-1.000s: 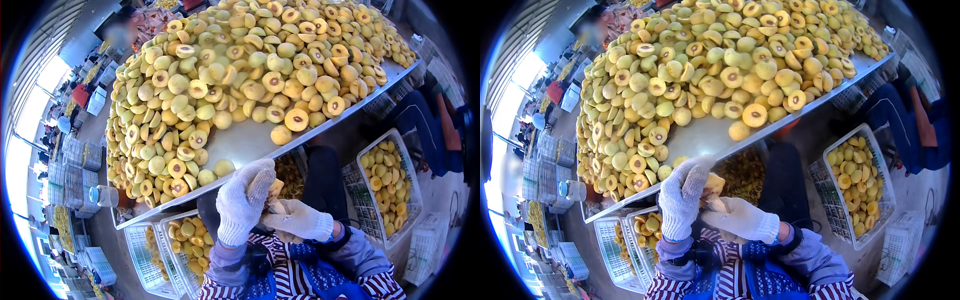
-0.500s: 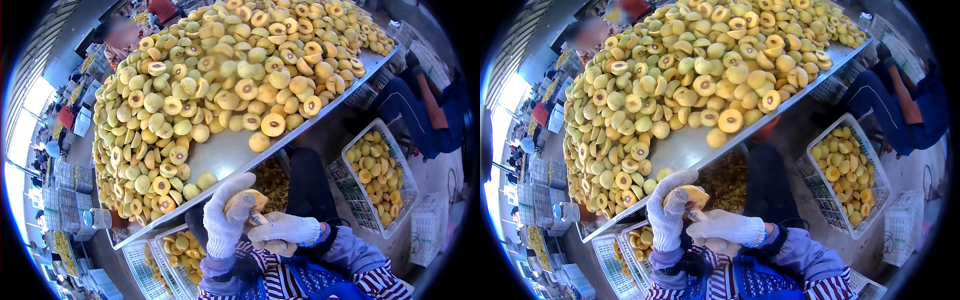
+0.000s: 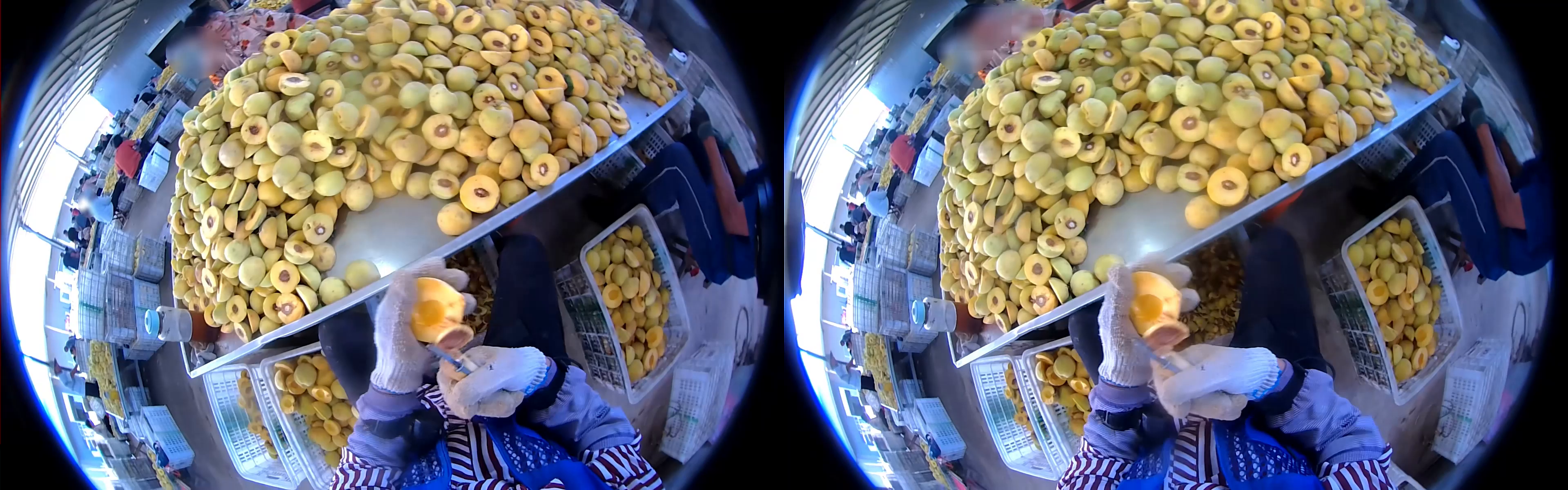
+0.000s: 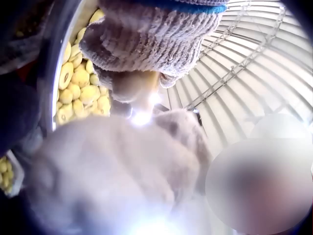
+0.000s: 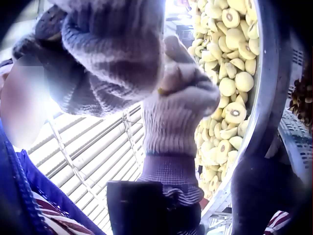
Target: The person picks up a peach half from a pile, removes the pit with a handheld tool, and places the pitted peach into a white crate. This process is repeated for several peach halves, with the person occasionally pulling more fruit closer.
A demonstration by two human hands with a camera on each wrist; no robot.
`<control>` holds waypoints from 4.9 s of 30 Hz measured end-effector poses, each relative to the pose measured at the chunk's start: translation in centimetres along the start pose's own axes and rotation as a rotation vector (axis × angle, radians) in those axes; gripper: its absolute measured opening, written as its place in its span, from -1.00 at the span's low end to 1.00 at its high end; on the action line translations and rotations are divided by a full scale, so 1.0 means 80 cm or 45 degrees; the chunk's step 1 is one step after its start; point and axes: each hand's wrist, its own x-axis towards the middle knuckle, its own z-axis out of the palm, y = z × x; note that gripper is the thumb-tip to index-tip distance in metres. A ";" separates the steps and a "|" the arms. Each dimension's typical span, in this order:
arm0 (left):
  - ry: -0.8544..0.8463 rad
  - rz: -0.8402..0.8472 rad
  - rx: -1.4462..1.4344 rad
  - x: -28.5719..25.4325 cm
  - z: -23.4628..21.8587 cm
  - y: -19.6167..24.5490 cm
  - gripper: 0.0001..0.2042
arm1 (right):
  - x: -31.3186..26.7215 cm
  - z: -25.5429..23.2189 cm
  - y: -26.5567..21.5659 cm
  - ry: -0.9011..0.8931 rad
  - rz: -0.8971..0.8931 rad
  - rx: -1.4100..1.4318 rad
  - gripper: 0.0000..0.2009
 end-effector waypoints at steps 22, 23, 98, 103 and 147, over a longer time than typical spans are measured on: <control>0.647 1.006 2.470 0.194 -0.232 0.138 -0.46 | 0.024 -0.034 -0.010 0.289 0.255 -0.232 -0.75; 0.812 0.990 2.598 0.223 -0.237 0.137 -0.39 | 0.025 -0.035 -0.011 0.302 0.261 -0.215 -0.75; -0.509 0.758 1.204 0.031 -0.022 -0.007 -0.45 | 0.018 -0.042 -0.020 0.883 -0.713 -0.169 -0.64; -0.155 -0.130 0.731 0.019 -0.019 -0.003 -0.52 | 0.000 0.000 -0.047 0.946 -0.605 -0.054 -0.67; 0.012 0.290 0.391 -0.011 -0.038 0.025 -0.49 | 0.044 0.023 0.011 1.056 -0.320 -1.270 -0.60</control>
